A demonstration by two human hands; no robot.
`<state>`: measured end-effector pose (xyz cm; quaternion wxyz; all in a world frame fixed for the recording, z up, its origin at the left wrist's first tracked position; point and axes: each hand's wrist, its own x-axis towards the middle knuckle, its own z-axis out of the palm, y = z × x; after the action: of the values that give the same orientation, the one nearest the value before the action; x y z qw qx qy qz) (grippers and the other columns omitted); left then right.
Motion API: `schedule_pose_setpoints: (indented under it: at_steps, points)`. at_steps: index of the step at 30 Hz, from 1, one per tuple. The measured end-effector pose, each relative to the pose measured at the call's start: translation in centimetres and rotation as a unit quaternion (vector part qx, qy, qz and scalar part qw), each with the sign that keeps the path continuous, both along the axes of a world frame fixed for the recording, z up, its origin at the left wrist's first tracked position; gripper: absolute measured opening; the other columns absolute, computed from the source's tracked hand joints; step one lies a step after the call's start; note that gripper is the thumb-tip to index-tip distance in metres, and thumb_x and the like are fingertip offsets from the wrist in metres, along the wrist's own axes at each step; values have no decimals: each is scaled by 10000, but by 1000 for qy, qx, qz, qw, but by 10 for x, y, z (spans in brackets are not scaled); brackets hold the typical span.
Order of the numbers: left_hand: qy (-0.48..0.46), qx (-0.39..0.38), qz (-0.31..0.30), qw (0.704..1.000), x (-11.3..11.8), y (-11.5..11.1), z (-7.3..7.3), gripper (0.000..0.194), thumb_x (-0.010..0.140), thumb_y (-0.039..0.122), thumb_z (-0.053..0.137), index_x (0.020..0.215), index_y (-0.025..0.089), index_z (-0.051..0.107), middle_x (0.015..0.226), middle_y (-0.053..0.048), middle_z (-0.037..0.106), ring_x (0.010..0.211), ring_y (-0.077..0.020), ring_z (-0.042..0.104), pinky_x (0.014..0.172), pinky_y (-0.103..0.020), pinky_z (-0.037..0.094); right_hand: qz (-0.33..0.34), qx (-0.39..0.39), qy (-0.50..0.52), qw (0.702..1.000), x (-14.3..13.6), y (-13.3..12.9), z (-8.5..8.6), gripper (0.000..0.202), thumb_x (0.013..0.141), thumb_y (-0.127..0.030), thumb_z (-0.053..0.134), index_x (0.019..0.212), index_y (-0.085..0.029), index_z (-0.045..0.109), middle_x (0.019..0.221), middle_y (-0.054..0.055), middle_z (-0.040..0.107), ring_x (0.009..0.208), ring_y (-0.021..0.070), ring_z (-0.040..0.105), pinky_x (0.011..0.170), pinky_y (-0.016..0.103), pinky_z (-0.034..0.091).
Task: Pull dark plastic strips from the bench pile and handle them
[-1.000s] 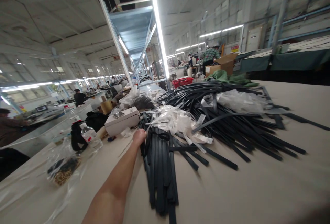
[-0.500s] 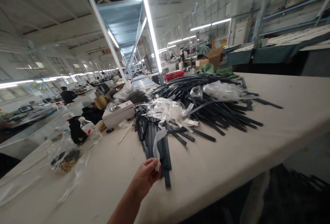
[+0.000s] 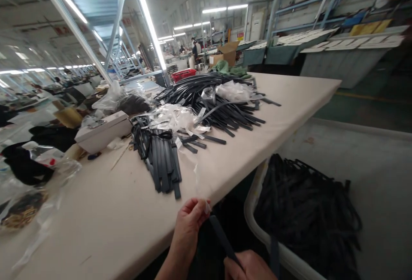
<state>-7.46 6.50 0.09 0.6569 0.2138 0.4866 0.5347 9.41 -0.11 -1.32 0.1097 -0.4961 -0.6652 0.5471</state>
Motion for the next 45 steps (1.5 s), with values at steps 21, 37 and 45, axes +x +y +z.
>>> schedule_pose_setpoints:
  at_steps: [21, 37, 45]
  points:
    - [22, -34, -44, 998, 12, -12, -19, 362, 598, 436, 884, 765, 175, 697, 781, -18, 726, 735, -128, 653, 715, -236, 537, -70, -31, 87, 993, 7, 1, 6, 634, 943, -525, 283, 612, -153, 675, 534, 60, 684, 553, 160, 633, 625, 259, 490]
    - [-22, -123, -55, 991, -2, -11, -18, 446, 526, 442, 906, 794, 157, 692, 782, -47, 754, 672, -133, 672, 619, -219, 525, -36, -137, 166, 976, 21, -4, -2, 575, 920, -494, 337, 612, -125, 650, 542, 10, 553, 484, 98, 495, 490, 201, 385]
    - [-78, -102, -54, 990, 11, -7, -9, 417, 497, 390, 938, 696, 162, 651, 637, 27, 667, 588, -86, 619, 610, -198, 517, -33, -132, 156, 978, 30, -11, 14, 661, 878, -660, 322, 652, -144, 666, 641, 35, 589, 603, 140, 546, 570, 245, 426]
